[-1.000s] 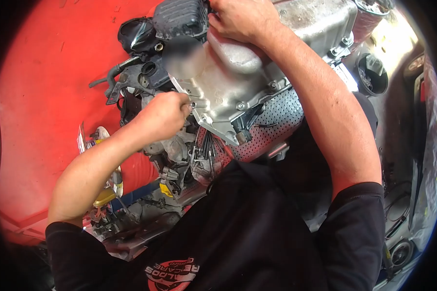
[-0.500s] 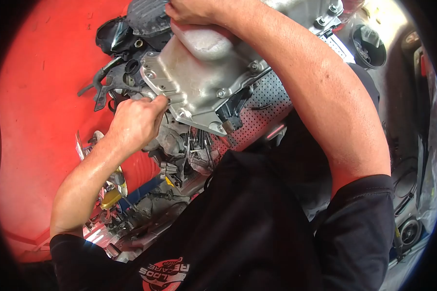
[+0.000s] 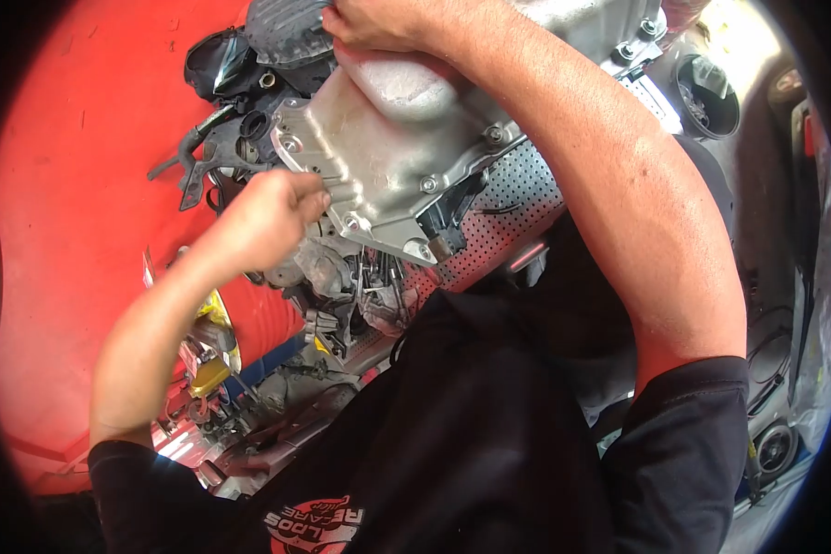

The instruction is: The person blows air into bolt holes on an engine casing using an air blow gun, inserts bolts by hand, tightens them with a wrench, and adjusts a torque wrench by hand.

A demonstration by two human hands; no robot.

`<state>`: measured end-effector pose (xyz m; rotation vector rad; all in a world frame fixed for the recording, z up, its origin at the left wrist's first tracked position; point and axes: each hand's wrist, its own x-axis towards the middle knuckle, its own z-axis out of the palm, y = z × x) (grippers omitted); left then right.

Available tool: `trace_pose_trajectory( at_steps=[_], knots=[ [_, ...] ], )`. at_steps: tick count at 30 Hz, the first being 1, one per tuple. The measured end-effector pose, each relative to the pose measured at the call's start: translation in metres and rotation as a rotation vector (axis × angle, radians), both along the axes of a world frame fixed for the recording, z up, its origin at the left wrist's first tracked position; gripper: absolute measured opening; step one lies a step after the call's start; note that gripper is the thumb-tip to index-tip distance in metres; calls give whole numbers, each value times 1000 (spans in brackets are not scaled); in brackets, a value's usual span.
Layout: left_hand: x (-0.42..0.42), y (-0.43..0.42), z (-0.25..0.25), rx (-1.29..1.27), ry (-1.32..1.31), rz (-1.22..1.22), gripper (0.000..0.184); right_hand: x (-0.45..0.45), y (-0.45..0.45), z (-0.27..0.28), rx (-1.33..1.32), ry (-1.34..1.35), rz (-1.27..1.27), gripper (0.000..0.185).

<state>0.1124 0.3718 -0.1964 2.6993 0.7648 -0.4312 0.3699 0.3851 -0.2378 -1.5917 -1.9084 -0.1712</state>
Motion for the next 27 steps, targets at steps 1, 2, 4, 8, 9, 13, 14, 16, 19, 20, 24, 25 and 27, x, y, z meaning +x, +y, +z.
trace_pose_trajectory(
  at_steps=[1,2,4,8,9,13,14,16,19,20,24,25,27],
  knots=[
    [11,2,11,-290,143,417,24,0,-2,2,9,-6,-18,30],
    [19,1,20,-583,289,829,27,-1,-4,3,4,-8,-14,30],
    [21,-16,23,-652,202,969,32,1,-7,7,-76,-31,-50,31],
    [8,-11,14,-800,139,1189,31,5,-8,0,63,-20,-16,32],
    [5,-16,15,-424,134,726,29,6,-6,-2,62,-21,-19,32],
    [5,-21,12,58,242,106,21,3,-6,5,-71,-54,-55,31],
    [6,-19,9,139,270,-5,18,3,-5,6,-110,-87,-63,31],
    [8,-14,11,117,330,-21,15,3,-4,1,-59,-76,-56,31],
    [11,1,11,90,340,-159,20,1,0,5,-39,-44,-45,32],
    [14,7,8,-77,262,-14,23,0,-2,6,-91,-32,-45,32],
    [19,-14,12,-729,141,1183,32,2,-3,1,-36,-52,-76,33],
    [28,-29,15,-707,78,1331,34,3,-3,4,-84,-56,-78,34],
    [10,-27,5,-392,106,937,30,6,-9,14,-239,4,-24,36]
  ],
)
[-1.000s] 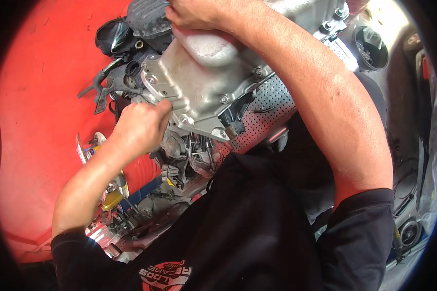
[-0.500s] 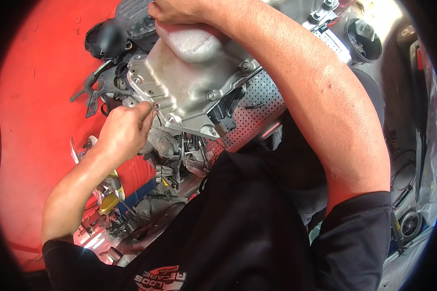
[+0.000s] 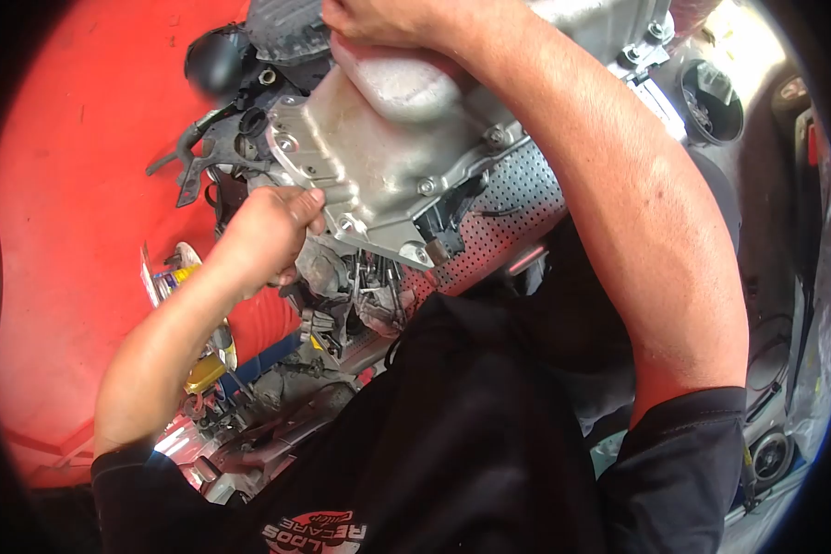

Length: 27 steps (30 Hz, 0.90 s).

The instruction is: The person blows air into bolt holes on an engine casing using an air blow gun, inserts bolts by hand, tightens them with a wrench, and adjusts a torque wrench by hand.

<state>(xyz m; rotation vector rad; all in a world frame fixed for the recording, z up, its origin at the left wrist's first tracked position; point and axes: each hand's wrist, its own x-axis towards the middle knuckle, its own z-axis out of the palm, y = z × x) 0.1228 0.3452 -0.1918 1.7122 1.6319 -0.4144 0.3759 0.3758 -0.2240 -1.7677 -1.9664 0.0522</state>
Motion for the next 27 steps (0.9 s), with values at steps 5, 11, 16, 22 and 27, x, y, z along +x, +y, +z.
trace_pose_trajectory(
  at_steps=[5,11,16,22,27],
  knots=[
    [-21,-8,8,535,-3,-700,19,-2,2,-1,82,-138,-33,36],
    [-19,-2,10,537,74,-1132,26,-2,0,0,217,-110,-3,35],
    [-21,0,0,472,-91,-844,15,-3,5,-9,149,-55,-42,33],
    [-20,-8,-9,600,-195,-735,15,-3,7,-13,290,-43,-40,34],
    [-24,-16,-38,721,-230,-521,11,-4,3,-4,245,-48,-43,34]
  ],
)
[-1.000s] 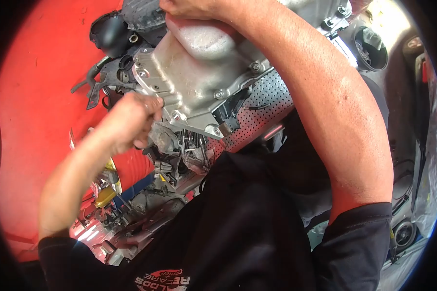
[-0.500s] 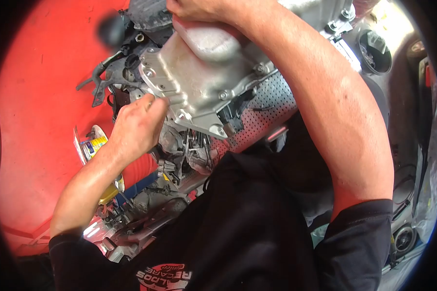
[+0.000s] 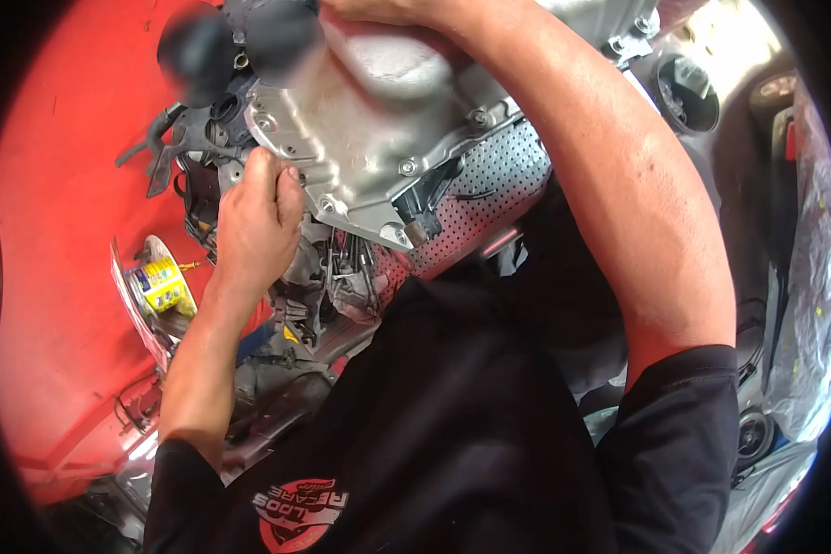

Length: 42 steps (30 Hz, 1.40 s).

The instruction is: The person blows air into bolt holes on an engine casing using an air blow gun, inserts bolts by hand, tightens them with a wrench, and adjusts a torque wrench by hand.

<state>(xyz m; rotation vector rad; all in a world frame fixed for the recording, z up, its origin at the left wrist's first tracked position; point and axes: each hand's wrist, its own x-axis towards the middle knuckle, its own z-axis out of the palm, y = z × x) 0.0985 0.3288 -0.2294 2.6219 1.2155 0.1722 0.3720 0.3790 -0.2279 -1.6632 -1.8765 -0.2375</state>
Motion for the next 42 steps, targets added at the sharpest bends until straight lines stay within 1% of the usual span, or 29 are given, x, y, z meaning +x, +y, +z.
trace_pose_trajectory(
  at_steps=[2,3,4,7,10,11,12,14,15,16,17,19,21,23,24,25,26,27,28,29,30,32,33,34,36,38,40,41,42],
  knots=[
    [2,-13,-7,47,-16,38,11,-4,-3,1,25,-3,10,34],
    [4,-15,-10,93,-35,54,11,-5,4,3,-102,-2,-14,34],
    [4,-14,-6,77,-37,50,11,-5,0,2,-117,-4,-19,34],
    [6,-9,0,91,-182,115,12,-7,0,2,-16,10,-15,34],
    [4,-8,-8,79,-114,83,13,-1,0,-1,9,7,-32,34],
    [8,-10,1,65,-133,124,12,-2,-1,0,-6,5,-8,34],
    [7,-7,-3,75,-129,124,12,-3,0,0,-17,9,6,34],
    [5,-11,-13,156,-107,69,15,-6,-2,-3,-82,24,-15,34],
    [6,-4,-11,130,-85,52,17,-2,-2,-2,-51,17,-24,34],
    [5,-6,-9,141,-94,64,17,-5,1,0,-18,21,-12,34],
    [6,-7,-8,151,-100,72,17,-4,2,0,-71,20,-32,34],
    [4,-19,-7,118,-91,89,17,-9,-1,-4,-67,42,-4,34],
    [9,-11,-7,170,-171,70,17,-5,4,5,-12,26,17,34],
    [7,-3,-12,193,-196,58,16,-6,2,7,-174,-20,-79,34],
    [5,-6,-22,188,-175,63,16,-6,-4,3,-195,-19,-78,34],
    [4,-12,-22,183,-151,74,16,-9,-8,1,-154,14,-32,35],
    [8,-8,-18,199,-168,70,16,-5,-5,5,-74,28,-1,35],
    [7,-9,-9,216,-240,81,16,-7,0,9,-59,22,11,35],
    [7,-7,-4,226,-305,78,16,-7,3,10,-114,56,-18,36],
    [7,-6,-6,221,-302,70,16,-6,1,8,-180,91,-55,36],
    [3,-15,-6,146,-231,109,15,-10,-5,3,-209,96,-43,36],
    [8,-10,-5,60,-125,152,12,-7,-2,6,-65,7,-34,35],
    [8,-14,5,121,-261,151,12,-6,-1,6,-116,55,-49,36],
    [11,-4,-2,125,-266,127,12,-1,3,5,-107,53,-72,36],
    [3,-14,-12,89,-63,138,11,-8,-2,-2,27,43,-12,35],
    [4,-9,-4,80,-94,135,10,-5,0,2,-17,10,-35,32],
    [8,-15,-1,123,-241,143,9,-4,1,2,-128,62,-53,32],
    [8,-13,-14,144,-212,107,9,-7,-3,-3,-155,64,-38,32],
    [4,-16,-13,131,-205,109,9,-8,-4,-5,-122,92,-34,32]
  ],
)
